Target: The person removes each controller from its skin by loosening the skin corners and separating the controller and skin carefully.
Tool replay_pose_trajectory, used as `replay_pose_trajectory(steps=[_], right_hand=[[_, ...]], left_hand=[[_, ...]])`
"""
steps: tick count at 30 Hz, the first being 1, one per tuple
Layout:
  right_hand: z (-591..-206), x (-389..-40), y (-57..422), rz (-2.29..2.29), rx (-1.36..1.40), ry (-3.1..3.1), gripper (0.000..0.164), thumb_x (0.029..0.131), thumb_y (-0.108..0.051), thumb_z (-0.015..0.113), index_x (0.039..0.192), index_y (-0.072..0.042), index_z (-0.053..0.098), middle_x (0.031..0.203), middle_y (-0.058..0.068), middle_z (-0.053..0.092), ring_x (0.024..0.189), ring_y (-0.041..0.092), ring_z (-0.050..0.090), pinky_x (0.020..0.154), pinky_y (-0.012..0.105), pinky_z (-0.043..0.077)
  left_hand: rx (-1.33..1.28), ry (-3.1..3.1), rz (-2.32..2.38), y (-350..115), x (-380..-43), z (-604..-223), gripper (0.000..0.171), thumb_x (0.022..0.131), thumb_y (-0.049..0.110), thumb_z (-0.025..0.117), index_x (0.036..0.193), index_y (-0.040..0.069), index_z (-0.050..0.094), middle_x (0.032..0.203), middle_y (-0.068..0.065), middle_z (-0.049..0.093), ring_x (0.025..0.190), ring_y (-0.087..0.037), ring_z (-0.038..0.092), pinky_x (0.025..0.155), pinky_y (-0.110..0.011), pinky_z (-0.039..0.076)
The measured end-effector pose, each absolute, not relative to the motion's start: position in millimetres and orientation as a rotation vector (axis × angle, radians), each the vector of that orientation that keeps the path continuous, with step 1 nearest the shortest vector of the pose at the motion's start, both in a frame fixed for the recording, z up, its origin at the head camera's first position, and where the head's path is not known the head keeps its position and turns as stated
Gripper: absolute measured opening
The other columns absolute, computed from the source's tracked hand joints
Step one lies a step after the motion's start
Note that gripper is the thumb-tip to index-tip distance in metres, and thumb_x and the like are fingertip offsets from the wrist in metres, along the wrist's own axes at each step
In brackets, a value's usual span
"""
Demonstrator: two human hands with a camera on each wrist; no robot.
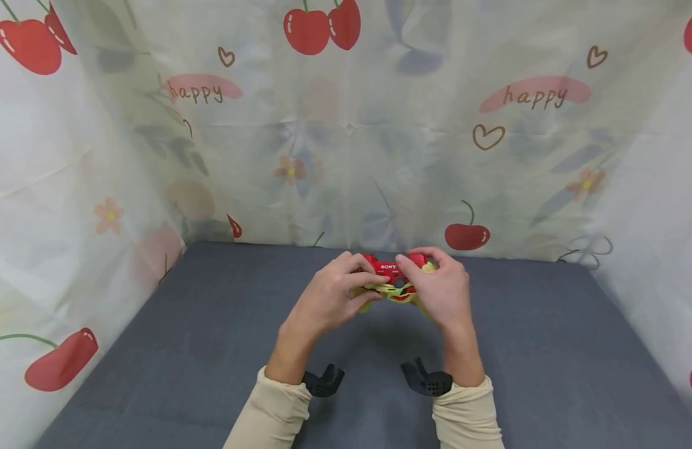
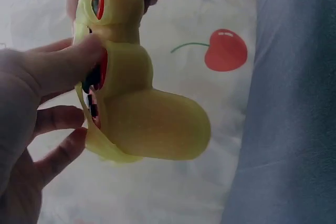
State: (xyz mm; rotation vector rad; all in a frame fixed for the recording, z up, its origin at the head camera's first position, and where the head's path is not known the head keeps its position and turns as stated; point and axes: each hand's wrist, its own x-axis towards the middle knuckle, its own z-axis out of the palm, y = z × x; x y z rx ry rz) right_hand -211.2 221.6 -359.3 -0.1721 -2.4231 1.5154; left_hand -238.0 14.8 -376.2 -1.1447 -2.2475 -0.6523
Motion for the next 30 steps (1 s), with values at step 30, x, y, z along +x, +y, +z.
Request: replay_pose_trajectory(steps=[30], right_hand=[[-362.6,-213.4,218.9,1.740,-0.099,-2.441,0.050,0.090,-0.053,0.074,0.121,-0.015,0.067,0.097,0.004,0.067,0.075,0.019,0.069,0.063,0.035,0.062]], left_hand=[[-1.110,-2.185,-0.582,5.6,-238.7,-369.8,0.014,0.094,0.031,0.074,0.095,0.018,0.072,0.085,0.007,0.068,0.078,-0.010,0.052,0.069,-0.024,0.042]])
